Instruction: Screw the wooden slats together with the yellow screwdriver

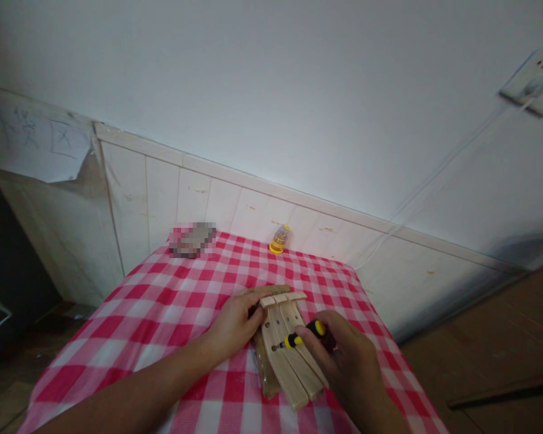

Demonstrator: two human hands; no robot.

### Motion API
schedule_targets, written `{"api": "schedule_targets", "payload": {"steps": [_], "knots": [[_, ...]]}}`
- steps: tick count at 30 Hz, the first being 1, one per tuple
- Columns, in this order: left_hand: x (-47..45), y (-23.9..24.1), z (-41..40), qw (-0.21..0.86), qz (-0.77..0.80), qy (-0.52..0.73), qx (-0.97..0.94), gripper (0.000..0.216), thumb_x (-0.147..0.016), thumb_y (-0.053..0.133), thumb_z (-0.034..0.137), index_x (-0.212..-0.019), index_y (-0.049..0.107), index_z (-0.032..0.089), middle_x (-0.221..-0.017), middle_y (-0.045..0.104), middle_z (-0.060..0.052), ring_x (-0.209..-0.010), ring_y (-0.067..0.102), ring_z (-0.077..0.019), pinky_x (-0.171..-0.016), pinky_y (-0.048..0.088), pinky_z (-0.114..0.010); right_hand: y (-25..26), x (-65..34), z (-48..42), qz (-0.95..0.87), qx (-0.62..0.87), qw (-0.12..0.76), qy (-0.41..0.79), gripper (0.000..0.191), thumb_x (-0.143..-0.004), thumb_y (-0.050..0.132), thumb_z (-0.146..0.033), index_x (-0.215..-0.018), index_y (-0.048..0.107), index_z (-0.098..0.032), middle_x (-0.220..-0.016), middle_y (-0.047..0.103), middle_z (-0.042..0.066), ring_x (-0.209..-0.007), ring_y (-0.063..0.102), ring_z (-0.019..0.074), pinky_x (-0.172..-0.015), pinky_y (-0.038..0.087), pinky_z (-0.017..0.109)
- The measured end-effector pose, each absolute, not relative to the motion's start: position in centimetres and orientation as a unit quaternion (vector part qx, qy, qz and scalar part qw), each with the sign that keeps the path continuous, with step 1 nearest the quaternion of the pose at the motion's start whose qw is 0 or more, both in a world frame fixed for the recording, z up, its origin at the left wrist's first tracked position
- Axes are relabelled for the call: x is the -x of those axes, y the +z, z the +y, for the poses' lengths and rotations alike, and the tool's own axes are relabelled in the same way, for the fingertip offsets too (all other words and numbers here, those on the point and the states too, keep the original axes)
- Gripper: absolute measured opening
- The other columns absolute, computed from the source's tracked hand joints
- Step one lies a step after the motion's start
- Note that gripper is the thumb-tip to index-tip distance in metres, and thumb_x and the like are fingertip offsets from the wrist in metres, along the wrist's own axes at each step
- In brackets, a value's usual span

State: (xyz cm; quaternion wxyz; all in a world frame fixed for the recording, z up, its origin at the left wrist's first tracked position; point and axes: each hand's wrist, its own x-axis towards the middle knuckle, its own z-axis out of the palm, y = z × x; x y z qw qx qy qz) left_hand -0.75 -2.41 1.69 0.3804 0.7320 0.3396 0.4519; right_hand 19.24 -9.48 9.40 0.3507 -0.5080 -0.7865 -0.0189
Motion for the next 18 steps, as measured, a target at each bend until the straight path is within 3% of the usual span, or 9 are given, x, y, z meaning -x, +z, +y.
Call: {"api": "schedule_targets", "payload": {"steps": [3,6,11,13,18], "knots": [[0.8,1.9,-2.5,0.375,0.340,0.451,-0.735,0.057,-0.088,0.049,0.009,-0.139,0.057,0.032,-0.138,0.064,0.001,-0.124,0.061,-0.0189,-0.107,0.045,-0.034,9.6,-18.7,-9.3,-0.792,0.470,0.391,0.017,0.005,-0.091,0.062,-0.024,-0.093,0.065,-0.021,-0.081,0.070,0.005,-0.065,0.067,0.0165,-0.055,0.057,0.024],[0.8,2.1,-2.6,0.372,0.338,0.450,-0.738,0.056,-0.089,0.048,0.010,-0.139,0.057,0.033,-0.137,0.065,0.001,-0.123,0.061,-0.0186,-0.106,0.046,-0.033,9.8,-18.7,-9.3,-0.790,0.445,0.415,0.075,0.009,-0.092,0.061,-0.021,-0.098,0.067,-0.023,-0.092,0.073,0.007,-0.079,0.072,0.0189,-0.064,0.061,0.026],[0.7,2.0,-2.5,0.366,0.341,0.452,-0.738,0.053,-0.090,0.048,0.012,-0.139,0.057,0.031,-0.138,0.064,0.000,-0.125,0.060,-0.0185,-0.109,0.045,-0.034,10.3,-19.9,-10.0,-0.814,0.439,0.365,0.103,0.031,-0.094,0.056,-0.019,-0.122,0.065,-0.026,-0.116,0.074,0.009,-0.103,0.072,0.0228,-0.084,0.063,0.033],[0.7,1.9,-2.5,0.365,0.342,0.453,-0.738,0.053,-0.090,0.048,0.012,-0.139,0.057,0.031,-0.138,0.064,-0.001,-0.125,0.060,-0.0188,-0.109,0.045,-0.034,10.5,-20.1,-10.3,-0.821,0.439,0.354,0.090,0.032,-0.094,0.054,-0.017,-0.123,0.065,-0.027,-0.114,0.075,0.009,-0.102,0.073,0.0227,-0.084,0.062,0.033],[0.7,1.7,-2.5,0.364,0.345,0.452,-0.737,0.053,-0.090,0.048,0.012,-0.139,0.058,0.031,-0.137,0.065,0.000,-0.123,0.061,-0.0196,-0.106,0.047,-0.034,10.3,-20.1,-10.0,-0.811,0.473,0.342,0.028,0.021,-0.093,0.058,-0.023,-0.112,0.067,-0.023,-0.097,0.076,0.008,-0.082,0.074,0.0207,-0.069,0.062,0.029]]}}
